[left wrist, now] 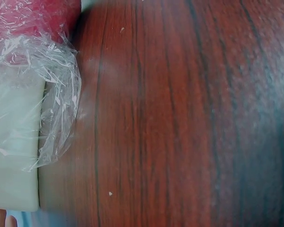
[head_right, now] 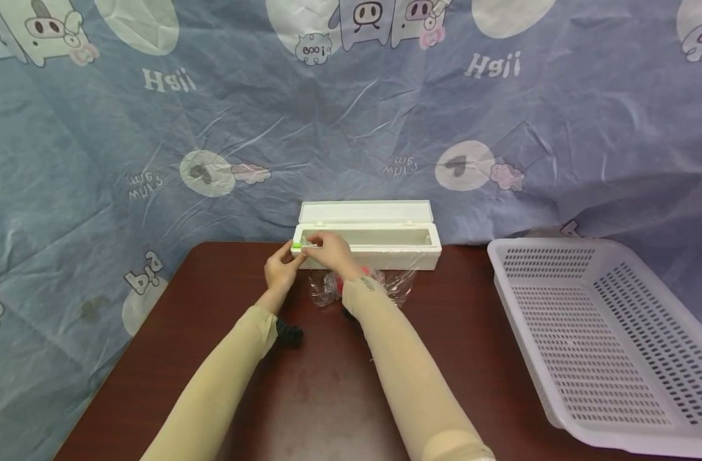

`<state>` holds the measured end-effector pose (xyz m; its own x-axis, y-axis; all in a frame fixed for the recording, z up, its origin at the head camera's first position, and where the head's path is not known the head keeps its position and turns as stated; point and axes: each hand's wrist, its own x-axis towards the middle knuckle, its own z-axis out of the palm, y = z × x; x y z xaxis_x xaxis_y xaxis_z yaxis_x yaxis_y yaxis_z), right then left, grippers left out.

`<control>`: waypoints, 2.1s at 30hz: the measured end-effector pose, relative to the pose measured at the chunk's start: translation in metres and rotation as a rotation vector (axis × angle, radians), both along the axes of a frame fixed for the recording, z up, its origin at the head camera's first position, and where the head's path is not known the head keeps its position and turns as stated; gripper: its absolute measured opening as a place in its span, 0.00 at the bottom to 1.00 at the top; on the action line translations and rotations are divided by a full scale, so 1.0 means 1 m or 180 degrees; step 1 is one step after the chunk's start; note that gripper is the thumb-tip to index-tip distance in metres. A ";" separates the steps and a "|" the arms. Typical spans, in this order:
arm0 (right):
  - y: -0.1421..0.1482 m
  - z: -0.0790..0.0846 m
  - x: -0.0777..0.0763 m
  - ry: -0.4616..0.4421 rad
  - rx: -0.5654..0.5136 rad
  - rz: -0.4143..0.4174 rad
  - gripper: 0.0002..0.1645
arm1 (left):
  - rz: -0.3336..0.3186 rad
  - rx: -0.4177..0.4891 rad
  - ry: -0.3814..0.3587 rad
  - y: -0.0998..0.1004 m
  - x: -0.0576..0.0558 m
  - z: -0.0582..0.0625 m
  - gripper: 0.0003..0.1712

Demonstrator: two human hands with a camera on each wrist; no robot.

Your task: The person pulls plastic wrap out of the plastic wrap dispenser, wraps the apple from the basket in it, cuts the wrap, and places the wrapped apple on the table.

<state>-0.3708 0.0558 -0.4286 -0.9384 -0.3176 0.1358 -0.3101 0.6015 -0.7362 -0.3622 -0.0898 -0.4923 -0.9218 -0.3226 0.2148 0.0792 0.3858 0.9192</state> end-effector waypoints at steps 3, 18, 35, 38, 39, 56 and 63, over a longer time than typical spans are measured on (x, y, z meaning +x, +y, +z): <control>-0.003 -0.003 -0.002 0.0014 -0.0035 -0.0081 0.24 | -0.0021 -0.0006 -0.0010 0.001 0.000 -0.001 0.36; -0.014 -0.009 -0.011 0.0199 -0.0106 -0.0112 0.20 | 0.0185 -0.0161 0.0031 -0.003 0.000 0.005 0.35; -0.025 -0.017 -0.018 0.0338 -0.0209 -0.0123 0.16 | 0.0161 -0.0254 -0.0018 -0.006 -0.003 0.000 0.31; -0.025 -0.019 -0.019 0.0342 -0.0180 -0.0131 0.16 | 0.0148 -0.0261 -0.0049 -0.005 -0.002 0.000 0.32; -0.025 -0.020 -0.019 0.0338 -0.0174 -0.0133 0.16 | 0.0147 -0.0255 -0.0054 -0.005 -0.002 0.000 0.32; -0.028 -0.023 -0.019 0.0403 -0.0139 -0.0194 0.13 | 0.0106 -0.0221 -0.0044 -0.004 -0.002 -0.001 0.32; -0.027 -0.027 -0.021 0.0505 -0.0092 -0.0191 0.11 | 0.0107 -0.0280 -0.0023 -0.004 -0.004 -0.003 0.33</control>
